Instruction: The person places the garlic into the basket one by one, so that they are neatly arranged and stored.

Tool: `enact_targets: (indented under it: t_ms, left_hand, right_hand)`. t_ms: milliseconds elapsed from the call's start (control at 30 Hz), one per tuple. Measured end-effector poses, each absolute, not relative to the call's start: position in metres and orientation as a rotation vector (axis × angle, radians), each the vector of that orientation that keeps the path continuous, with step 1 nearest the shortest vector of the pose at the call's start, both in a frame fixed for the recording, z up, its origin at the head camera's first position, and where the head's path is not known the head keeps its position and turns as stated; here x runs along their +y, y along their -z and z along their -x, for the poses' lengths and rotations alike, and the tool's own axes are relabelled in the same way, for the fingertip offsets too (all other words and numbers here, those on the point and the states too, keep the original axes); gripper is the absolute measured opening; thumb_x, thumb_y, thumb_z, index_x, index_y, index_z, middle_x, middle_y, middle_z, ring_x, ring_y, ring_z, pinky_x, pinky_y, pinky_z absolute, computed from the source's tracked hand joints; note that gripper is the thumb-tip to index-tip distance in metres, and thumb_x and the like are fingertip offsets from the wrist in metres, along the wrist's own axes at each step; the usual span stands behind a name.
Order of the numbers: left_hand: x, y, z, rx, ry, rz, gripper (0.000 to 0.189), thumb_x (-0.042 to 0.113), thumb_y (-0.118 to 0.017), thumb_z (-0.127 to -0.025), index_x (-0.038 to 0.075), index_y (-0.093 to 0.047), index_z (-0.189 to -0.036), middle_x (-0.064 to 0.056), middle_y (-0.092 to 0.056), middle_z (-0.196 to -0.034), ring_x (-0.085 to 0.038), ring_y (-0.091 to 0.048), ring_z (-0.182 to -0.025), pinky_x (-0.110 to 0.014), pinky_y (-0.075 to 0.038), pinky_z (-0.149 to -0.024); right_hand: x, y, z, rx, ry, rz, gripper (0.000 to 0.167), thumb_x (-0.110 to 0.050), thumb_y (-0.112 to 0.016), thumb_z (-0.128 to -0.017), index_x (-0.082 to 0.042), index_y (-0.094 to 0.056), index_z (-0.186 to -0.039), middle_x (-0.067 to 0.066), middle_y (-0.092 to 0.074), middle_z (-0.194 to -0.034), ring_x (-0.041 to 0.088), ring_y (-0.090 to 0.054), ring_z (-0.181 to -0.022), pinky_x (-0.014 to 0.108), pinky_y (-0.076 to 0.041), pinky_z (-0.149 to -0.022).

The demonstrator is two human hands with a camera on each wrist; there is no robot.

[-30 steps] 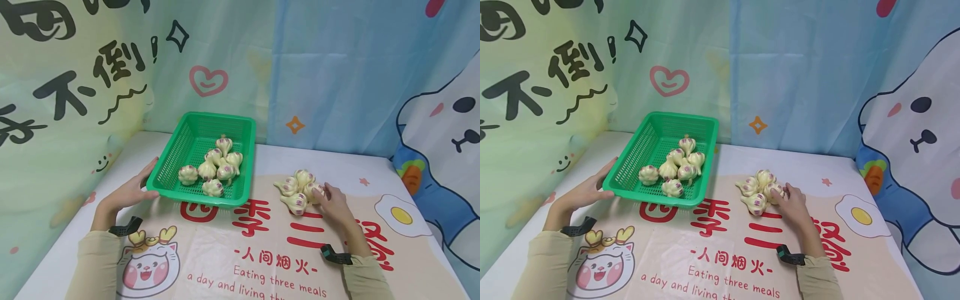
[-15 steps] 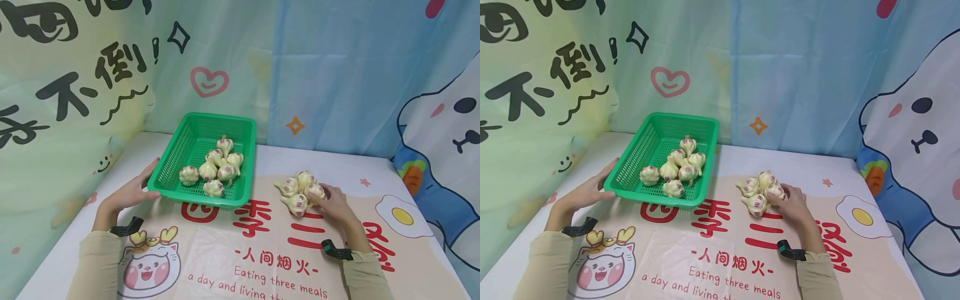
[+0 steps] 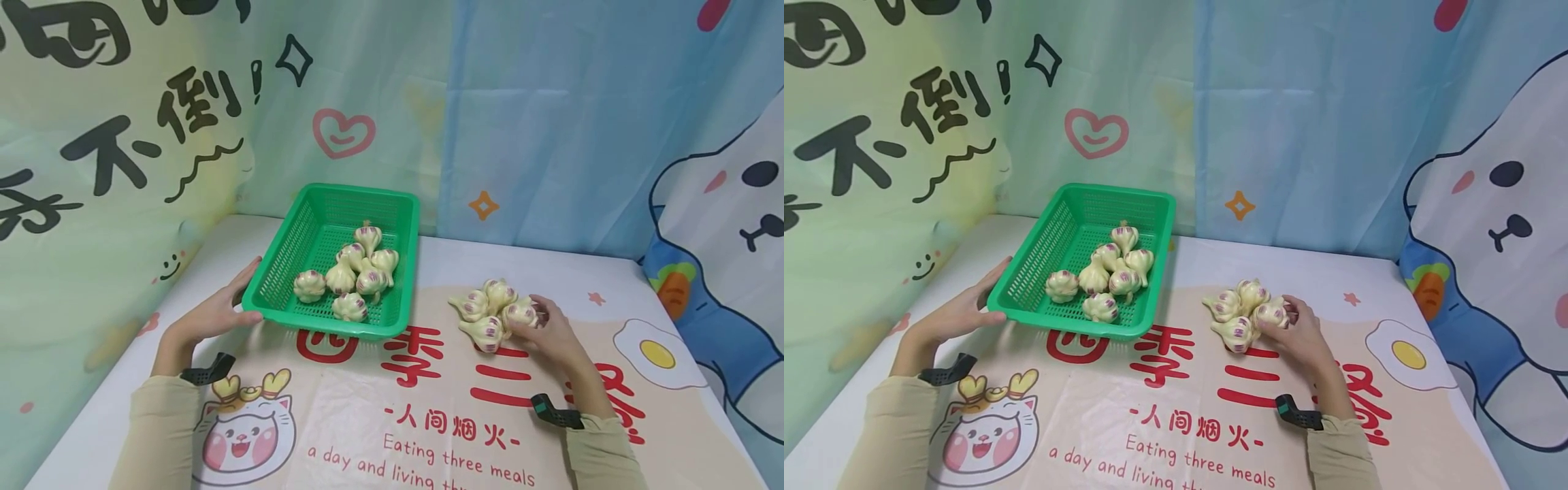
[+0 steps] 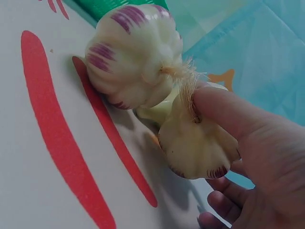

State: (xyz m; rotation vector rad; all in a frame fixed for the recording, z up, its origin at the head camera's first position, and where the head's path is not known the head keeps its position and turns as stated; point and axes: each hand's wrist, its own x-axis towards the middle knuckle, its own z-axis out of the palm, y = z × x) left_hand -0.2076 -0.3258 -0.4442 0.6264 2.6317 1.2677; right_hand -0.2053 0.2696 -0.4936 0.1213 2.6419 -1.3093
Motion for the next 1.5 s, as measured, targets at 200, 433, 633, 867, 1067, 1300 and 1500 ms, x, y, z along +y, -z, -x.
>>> enact_targets:
  t_ms: [200, 433, 633, 867, 1067, 1300, 1500]
  left_hand:
    - [-0.325, 0.444, 0.209, 2.632, -1.268, -0.613, 0.098, 0.027, -0.072, -0.082, 0.030, -0.005, -0.154, 0.007, 0.004, -0.161, -0.030, 0.001, -0.148, -0.069, -0.018, -0.107]
    - [-0.325, 0.445, 0.209, 2.617, -1.278, -0.617, 0.098, 0.026, -0.071, -0.083, 0.027, -0.005, -0.154, 0.005, 0.004, -0.161, -0.030, 0.000, -0.148, -0.066, -0.021, -0.108]
    - [-0.326, 0.444, 0.208, 2.619, -1.281, -0.612, 0.097, 0.025, -0.071, -0.083, 0.027, -0.004, -0.154, 0.005, 0.004, -0.161, -0.030, 0.000, -0.148, -0.065, -0.021, -0.109]
    - [-0.327, 0.445, 0.207, 2.622, -1.282, -0.613, 0.097, 0.025, -0.070, -0.083, 0.027, -0.004, -0.154, 0.004, 0.005, -0.161, -0.031, 0.001, -0.148, -0.066, -0.020, -0.108]
    - [-0.325, 0.444, 0.207, 2.614, -1.293, -0.629, 0.096, 0.024, -0.070, -0.084, 0.025, -0.005, -0.154, 0.004, 0.005, -0.161, -0.031, 0.000, -0.148, -0.066, -0.021, -0.108]
    - [-0.325, 0.444, 0.207, 2.607, -1.296, -0.633, 0.096, 0.024, -0.070, -0.084, 0.025, -0.005, -0.154, 0.004, 0.005, -0.161, -0.031, 0.000, -0.148, -0.066, -0.022, -0.108]
    - [-0.325, 0.444, 0.208, 2.605, -1.298, -0.632, 0.096, 0.024, -0.071, -0.083, 0.027, -0.005, -0.154, 0.005, 0.005, -0.161, -0.031, 0.000, -0.148, -0.066, -0.021, -0.108]
  right_hand:
    - [0.267, 0.488, 0.203, 2.708, 1.342, -0.084, 0.100, -0.049, -0.069, -0.082, -0.006, -0.011, -0.152, 0.026, -0.027, -0.145, 0.041, -0.032, -0.126, 0.056, -0.039, -0.101]
    - [0.257, 0.469, 0.201, 2.833, 1.301, -0.009, 0.098, -0.047, -0.071, -0.080, -0.007, -0.016, -0.151, 0.025, -0.030, -0.141, 0.041, -0.032, -0.123, 0.052, -0.042, -0.092]
    - [0.242, 0.444, 0.198, 2.939, 1.274, 0.110, 0.094, -0.043, -0.074, -0.080, -0.006, -0.022, -0.149, 0.024, -0.034, -0.137, 0.040, -0.032, -0.120, 0.046, -0.043, -0.086]
    - [0.215, 0.418, 0.196, 2.998, 1.266, 0.264, 0.089, -0.035, -0.078, -0.077, -0.006, -0.029, -0.146, 0.021, -0.038, -0.132, 0.036, -0.033, -0.119, 0.042, -0.040, -0.084]
    - [0.189, 0.403, 0.200, 3.010, 1.217, 0.380, 0.090, -0.033, -0.082, -0.073, -0.008, -0.033, -0.144, 0.019, -0.040, -0.132, 0.034, -0.032, -0.119, 0.048, -0.042, -0.087]
    - [0.155, 0.390, 0.206, 3.027, 1.114, 0.534, 0.091, -0.032, -0.085, -0.068, -0.009, -0.037, -0.143, 0.014, -0.043, -0.133, 0.032, -0.030, -0.126, 0.054, -0.040, -0.094]
    - [0.125, 0.380, 0.211, 2.989, 1.072, 0.637, 0.092, -0.038, -0.084, -0.069, -0.009, -0.037, -0.143, 0.013, -0.042, -0.133, 0.030, -0.030, -0.127, 0.052, -0.041, -0.096]
